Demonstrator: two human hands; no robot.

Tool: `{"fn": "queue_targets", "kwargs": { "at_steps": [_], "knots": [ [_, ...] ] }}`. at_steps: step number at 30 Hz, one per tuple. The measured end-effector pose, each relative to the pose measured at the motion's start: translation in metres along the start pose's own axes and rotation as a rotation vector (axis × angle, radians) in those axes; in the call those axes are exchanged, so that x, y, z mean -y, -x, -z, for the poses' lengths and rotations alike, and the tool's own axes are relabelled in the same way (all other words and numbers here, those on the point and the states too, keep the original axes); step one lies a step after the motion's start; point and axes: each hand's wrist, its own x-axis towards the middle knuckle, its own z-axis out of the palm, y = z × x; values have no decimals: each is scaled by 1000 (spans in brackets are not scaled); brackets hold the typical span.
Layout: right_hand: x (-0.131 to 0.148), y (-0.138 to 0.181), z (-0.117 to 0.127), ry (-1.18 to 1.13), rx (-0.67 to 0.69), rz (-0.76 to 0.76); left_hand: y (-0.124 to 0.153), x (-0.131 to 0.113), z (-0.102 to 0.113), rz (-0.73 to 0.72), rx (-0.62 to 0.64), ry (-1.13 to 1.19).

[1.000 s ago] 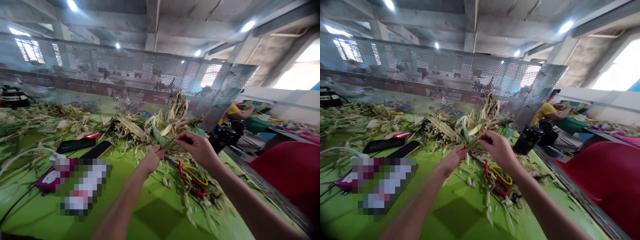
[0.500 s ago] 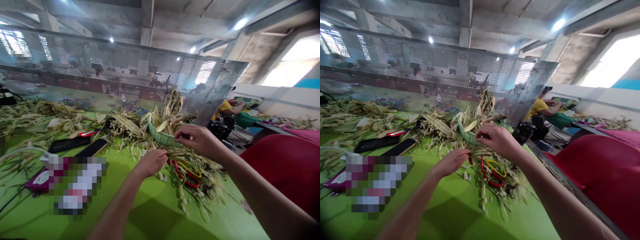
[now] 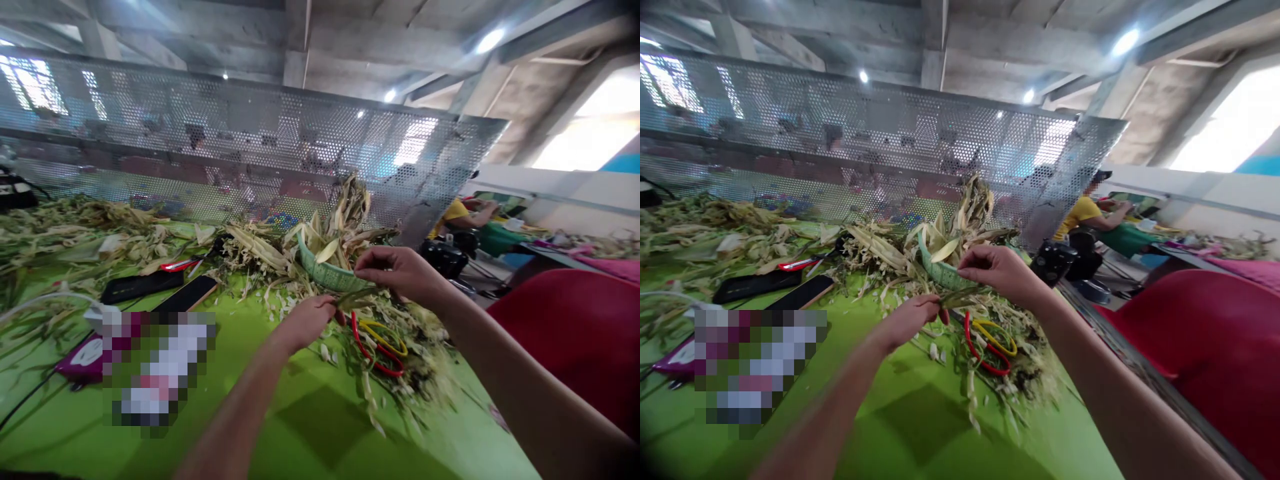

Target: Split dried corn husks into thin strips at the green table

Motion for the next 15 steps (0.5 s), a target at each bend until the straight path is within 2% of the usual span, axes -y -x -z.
{"fn": "queue_targets", "kwargs": {
  "at_steps": [3,5,7,10,13,15],
  "knots": [
    [16,13,-2,292,-115,228,-3,4,1,45,-137,118],
    [25,24,-5,379,-120,294,-4,2,3,83,-165,268],
    [26,33,-10,351,-68,253,-5,0,5,125,-173,411],
    [8,36,-21,186,34,29,-9,2,6,131,-152,558],
    [-17,28,-36,-31,-14,-168,-11,6,4,113,-85,625],
    [-27,21,-46,-264,24,-185,-12,8,2,106,-12,638]
  ]
}}
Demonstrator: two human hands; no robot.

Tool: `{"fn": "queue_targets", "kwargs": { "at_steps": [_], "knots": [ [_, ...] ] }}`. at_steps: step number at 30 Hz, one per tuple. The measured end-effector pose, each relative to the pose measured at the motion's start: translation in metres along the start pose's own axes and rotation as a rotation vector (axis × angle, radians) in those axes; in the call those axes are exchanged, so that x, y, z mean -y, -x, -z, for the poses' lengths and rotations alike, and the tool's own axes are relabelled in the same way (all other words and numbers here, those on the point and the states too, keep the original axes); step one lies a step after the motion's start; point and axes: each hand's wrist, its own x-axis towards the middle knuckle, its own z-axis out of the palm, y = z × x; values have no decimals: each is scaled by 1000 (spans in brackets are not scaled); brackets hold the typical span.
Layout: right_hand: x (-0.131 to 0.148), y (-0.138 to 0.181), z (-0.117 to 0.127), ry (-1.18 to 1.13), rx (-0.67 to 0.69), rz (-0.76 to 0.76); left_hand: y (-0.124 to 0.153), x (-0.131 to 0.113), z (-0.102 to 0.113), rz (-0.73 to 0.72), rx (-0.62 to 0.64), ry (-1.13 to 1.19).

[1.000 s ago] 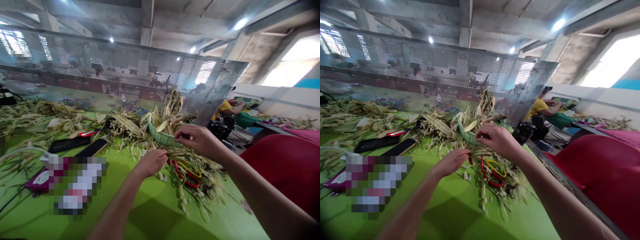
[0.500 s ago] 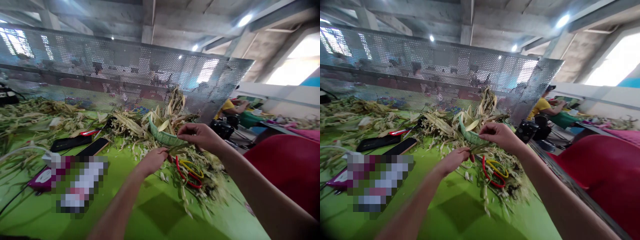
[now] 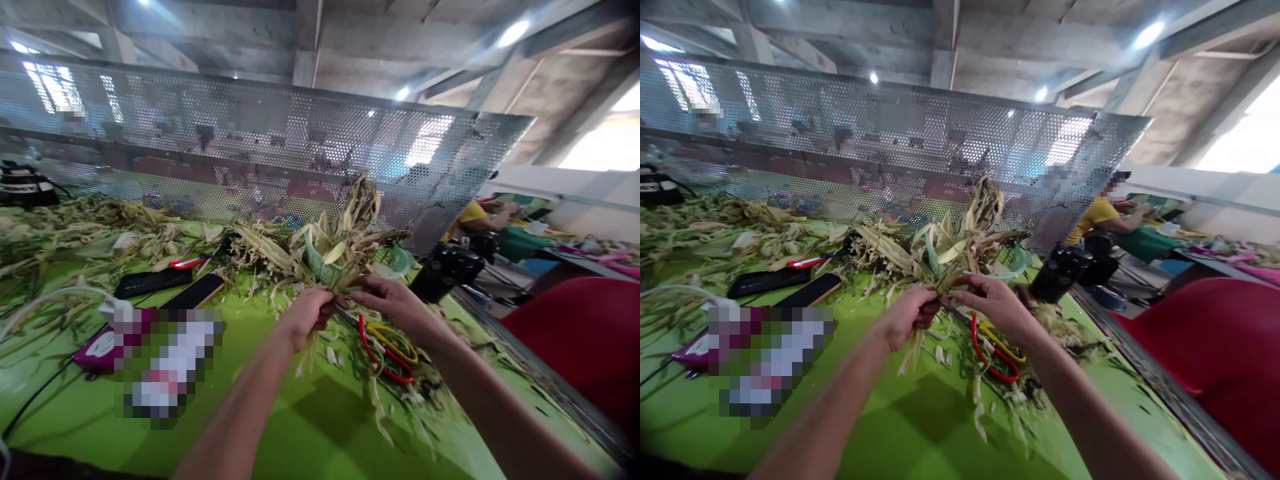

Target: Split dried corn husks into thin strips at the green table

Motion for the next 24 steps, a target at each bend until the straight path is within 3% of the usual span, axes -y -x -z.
{"fn": "queue_targets", "kwargs": {
  "at_steps": [2,5,15,19,24],
  "knots": [
    [-4,-6,-8,-173,31,-1,0,2,-1,19,64,-13],
    [-3,-11,-19,-299,-31,-6,1,2,-3,56,92,-14],
    [-11,-17,-23,-363,-186,-5,-1,6,0,21,58,19],
    [-17,-18,-15,-268,-112,19,-6,13,5,-59,-21,-118],
    [-12,-6,7,185,64,41,-7,10,11,-171,-214,-533]
  ]
}}
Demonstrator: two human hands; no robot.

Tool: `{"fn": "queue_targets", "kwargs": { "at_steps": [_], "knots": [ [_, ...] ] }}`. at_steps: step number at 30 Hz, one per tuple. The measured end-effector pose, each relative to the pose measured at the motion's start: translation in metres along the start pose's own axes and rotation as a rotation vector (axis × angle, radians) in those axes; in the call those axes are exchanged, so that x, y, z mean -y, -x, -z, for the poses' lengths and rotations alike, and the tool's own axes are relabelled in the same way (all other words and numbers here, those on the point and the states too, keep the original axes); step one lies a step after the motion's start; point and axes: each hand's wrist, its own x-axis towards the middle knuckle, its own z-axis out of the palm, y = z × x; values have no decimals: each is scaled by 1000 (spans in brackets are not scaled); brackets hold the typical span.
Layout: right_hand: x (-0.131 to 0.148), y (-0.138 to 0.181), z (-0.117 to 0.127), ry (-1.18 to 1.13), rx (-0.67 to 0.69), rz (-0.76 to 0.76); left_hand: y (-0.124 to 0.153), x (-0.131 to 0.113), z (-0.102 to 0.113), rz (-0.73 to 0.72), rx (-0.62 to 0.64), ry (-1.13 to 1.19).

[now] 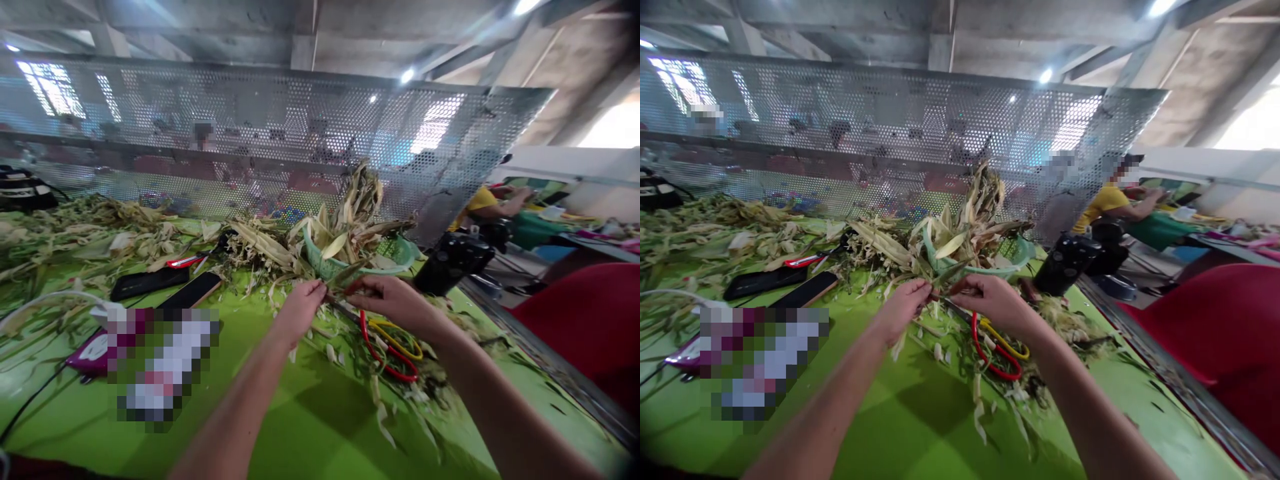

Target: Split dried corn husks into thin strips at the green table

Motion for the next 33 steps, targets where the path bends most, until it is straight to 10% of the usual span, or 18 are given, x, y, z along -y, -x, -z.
{"fn": "queue_targets", "kwargs": {
  "at_steps": [6,13,19,25,33],
  "knots": [
    [31,21,22,187,-66,233,6,-7,0,-108,48,-452],
    [5,-3,35,-78,-47,65,17,-19,-3,-130,496,-12],
    [-15,0,4,-209,-84,12,12,-16,0,-10,298,545],
    [-1,16,-20,82,-195,173,3,-8,-3,76,34,635],
    [-3,10,-32,-309,-228,-17,2,-12,4,150,82,814]
  ]
}}
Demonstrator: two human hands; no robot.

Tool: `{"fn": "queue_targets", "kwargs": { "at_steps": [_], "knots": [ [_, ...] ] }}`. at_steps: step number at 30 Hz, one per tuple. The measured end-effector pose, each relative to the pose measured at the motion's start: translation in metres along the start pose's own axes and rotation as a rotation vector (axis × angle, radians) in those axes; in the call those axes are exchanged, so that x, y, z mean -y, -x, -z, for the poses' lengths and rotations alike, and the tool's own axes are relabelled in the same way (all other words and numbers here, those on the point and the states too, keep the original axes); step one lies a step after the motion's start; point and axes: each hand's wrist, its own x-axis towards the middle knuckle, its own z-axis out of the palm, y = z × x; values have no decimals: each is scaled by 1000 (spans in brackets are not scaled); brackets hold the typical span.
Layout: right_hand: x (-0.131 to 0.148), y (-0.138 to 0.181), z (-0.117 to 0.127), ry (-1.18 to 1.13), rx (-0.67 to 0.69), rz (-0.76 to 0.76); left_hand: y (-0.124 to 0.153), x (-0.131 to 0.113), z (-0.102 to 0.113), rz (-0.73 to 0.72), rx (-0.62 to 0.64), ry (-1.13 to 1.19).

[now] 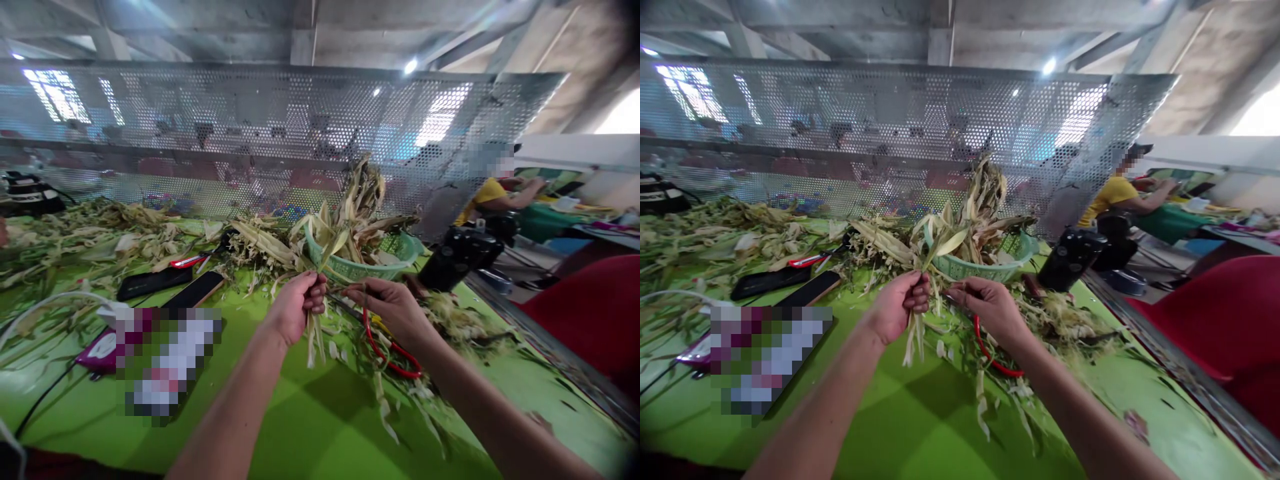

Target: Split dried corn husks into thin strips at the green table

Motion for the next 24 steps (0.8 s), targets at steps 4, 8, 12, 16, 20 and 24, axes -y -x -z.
{"fn": "queue_targets", "kwargs": {
  "at_steps": [4,8,12,16,20,24],
  "knots": [
    [-8,0,-5,-222,-15,-119,-2,3,4,-57,-38,-121],
    [-4,4,-10,-404,39,-158,-2,7,7,-203,-167,-556],
    [5,8,-14,-252,34,-79,0,6,4,-293,-267,-909],
    [8,12,-18,254,51,194,2,4,-1,-350,-312,-1043],
    [12,16,-17,616,86,548,4,7,-4,-382,-302,-1240],
    [20,15,-2,662,103,674,4,12,-4,-396,-186,-1461]
  ]
}}
